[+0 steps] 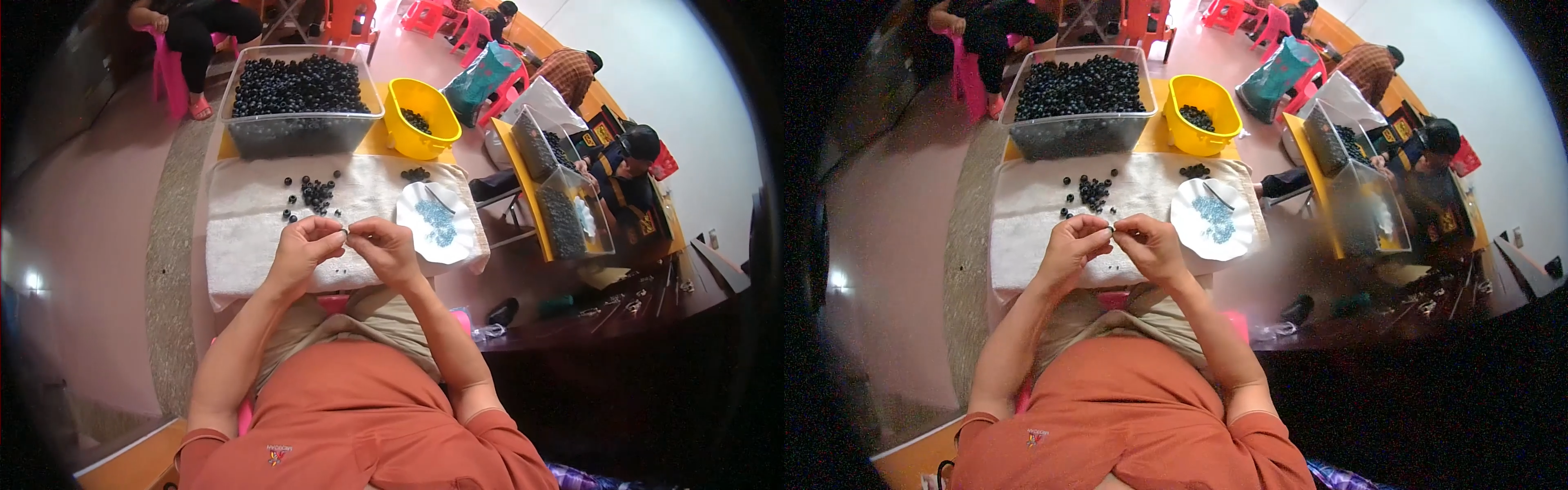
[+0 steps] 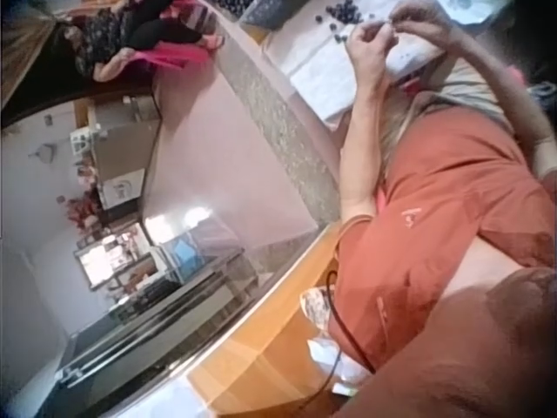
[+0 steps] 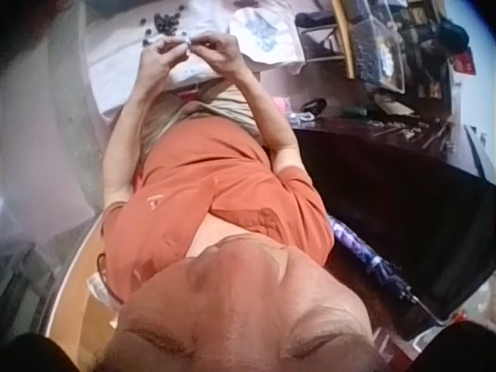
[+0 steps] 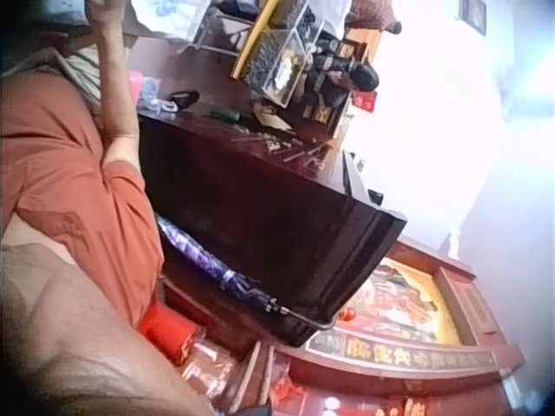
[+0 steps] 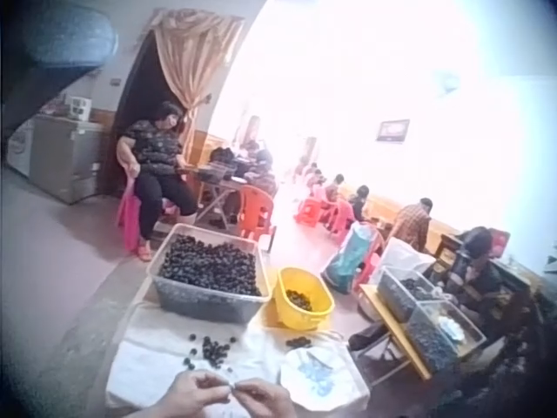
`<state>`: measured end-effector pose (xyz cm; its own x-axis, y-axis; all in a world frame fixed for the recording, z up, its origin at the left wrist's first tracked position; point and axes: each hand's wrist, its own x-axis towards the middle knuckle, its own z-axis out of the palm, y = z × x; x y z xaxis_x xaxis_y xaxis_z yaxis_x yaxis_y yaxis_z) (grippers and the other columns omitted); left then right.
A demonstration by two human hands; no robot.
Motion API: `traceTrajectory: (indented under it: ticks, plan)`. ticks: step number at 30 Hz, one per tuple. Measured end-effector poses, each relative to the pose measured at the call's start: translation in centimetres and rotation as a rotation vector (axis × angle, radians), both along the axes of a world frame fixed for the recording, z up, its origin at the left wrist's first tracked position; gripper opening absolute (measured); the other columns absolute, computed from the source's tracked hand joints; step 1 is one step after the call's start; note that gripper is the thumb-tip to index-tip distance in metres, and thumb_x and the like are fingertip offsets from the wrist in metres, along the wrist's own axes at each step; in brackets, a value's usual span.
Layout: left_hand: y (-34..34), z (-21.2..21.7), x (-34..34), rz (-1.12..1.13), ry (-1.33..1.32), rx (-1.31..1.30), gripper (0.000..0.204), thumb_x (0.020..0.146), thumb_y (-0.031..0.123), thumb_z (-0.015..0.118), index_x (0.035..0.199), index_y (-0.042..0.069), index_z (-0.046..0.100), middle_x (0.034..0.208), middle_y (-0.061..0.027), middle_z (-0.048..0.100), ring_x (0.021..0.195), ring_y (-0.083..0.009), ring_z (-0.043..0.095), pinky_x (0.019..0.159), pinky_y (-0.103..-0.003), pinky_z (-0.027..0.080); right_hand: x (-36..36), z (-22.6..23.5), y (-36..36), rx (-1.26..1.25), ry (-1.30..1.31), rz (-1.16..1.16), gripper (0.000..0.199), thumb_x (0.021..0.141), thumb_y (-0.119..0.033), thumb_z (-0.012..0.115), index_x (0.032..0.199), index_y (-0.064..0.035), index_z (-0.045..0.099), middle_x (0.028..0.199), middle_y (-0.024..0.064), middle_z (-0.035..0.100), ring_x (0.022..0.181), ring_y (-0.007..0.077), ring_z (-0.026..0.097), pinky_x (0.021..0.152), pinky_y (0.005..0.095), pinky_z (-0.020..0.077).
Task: Sorting small black round objects on a table.
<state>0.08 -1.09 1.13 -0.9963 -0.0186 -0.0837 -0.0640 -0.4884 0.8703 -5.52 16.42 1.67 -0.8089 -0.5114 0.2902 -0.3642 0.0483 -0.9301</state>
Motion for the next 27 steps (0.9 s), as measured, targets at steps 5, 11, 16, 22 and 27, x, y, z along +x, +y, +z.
traceTrajectory:
  ticks: [5,11,16,22,27]
  plan:
    - [0.0,-0.2,-0.1,0.017,0.002,-0.017,0.013,0.088,0.007,0.067,0.099,0.003,0.064,0.089,-0.0043,0.067,0.079,-0.0115,0.065,0.076,-0.027,0.056,-0.6,-0.9,-0.2,-0.117,-0.056,0.050,0.009,0.086,0.002,0.067,0.095,0.0018,0.066,0.083,0.0046,0.068,0.075,0.0075,0.062,0.067,0.0216,0.0501]
    - [-0.2,-0.5,-0.2,0.037,-0.020,0.010,0.013,0.088,0.007,0.067,0.099,0.003,0.064,0.091,-0.0044,0.067,0.080,-0.0112,0.064,0.077,-0.027,0.056,-0.5,-1.1,-0.3,-0.077,0.010,0.009,0.009,0.086,0.003,0.066,0.095,0.0024,0.065,0.088,0.0049,0.066,0.080,0.0085,0.062,0.068,0.0224,0.0508]
    - [-0.1,-0.8,-0.3,0.022,0.001,0.009,0.013,0.088,0.007,0.068,0.099,0.003,0.064,0.092,-0.0045,0.067,0.081,-0.0110,0.064,0.077,-0.027,0.056,-0.7,-1.1,-0.3,-0.027,0.176,0.000,0.012,0.083,0.004,0.066,0.095,0.0016,0.065,0.090,0.0086,0.066,0.080,0.0140,0.064,0.069,0.0254,0.0516]
    - [-0.2,-0.9,-0.3,0.044,0.007,0.003,0.014,0.086,0.006,0.070,0.098,0.003,0.064,0.091,-0.0040,0.067,0.080,-0.0105,0.064,0.075,-0.027,0.056,-0.8,-1.3,-0.4,-0.014,0.298,-0.010,0.013,0.082,0.005,0.066,0.094,0.0005,0.065,0.087,0.0108,0.067,0.079,0.0180,0.065,0.068,0.0272,0.0520]
    - [0.0,-1.5,-0.6,0.083,0.049,-0.120,0.013,0.085,0.006,0.071,0.096,0.003,0.065,0.087,-0.0027,0.067,0.077,-0.0104,0.064,0.072,-0.026,0.055,-1.1,-2.4,-0.1,-0.011,0.188,-0.019,0.011,0.083,0.003,0.067,0.093,-0.0004,0.065,0.087,0.0091,0.067,0.078,0.0136,0.064,0.067,0.0250,0.0512]
